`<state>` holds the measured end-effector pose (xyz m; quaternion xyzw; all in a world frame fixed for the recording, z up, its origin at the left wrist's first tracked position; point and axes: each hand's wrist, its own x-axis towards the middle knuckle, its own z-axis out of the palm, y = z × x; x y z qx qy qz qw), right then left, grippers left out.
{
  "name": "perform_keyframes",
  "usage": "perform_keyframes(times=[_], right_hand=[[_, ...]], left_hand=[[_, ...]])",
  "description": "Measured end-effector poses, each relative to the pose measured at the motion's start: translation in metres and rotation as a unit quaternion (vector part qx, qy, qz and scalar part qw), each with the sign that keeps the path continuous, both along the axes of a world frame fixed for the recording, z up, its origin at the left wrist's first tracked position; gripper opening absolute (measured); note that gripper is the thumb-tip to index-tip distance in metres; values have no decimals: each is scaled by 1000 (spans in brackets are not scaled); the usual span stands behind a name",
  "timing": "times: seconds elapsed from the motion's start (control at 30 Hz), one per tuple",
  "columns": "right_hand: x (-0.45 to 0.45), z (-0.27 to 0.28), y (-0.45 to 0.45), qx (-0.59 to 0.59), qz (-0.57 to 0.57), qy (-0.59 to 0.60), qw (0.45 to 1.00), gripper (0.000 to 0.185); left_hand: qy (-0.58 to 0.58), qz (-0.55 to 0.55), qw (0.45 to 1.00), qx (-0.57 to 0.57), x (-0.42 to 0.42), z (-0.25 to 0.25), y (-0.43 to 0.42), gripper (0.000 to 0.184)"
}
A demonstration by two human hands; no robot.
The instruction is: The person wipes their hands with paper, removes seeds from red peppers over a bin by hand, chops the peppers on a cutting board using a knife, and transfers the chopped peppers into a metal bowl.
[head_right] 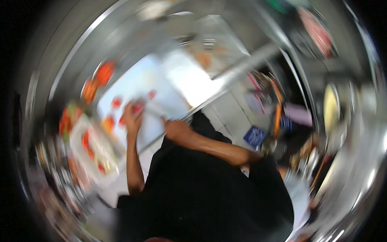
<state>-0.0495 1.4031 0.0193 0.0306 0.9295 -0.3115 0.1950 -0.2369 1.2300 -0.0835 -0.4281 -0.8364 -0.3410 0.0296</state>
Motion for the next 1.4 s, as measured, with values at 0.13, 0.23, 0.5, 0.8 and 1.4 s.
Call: perform_keyframes(times=[0.13,0.23,0.5,0.8,1.4], right_hand=[[-11,-18,-22,-145,-200,-47,968,38],[-5,-28,-30,-112,-210,95,967,25],[-7,-16,-35,-115,-243,84,960,26],[-18,-23,-45,-125,-248,18,960,34],[-12,2,-27,6,-107,18,994,45]], left_hand=[[-187,45,981,6,-11,-21,-15,56],[-212,83,972,-59,-15,-5,-5,55],[-246,-17,966,-74,-42,0,-12,57],[-279,-46,959,-14,-54,-26,-17,58],[-210,45,977,4,-12,28,12,38]])
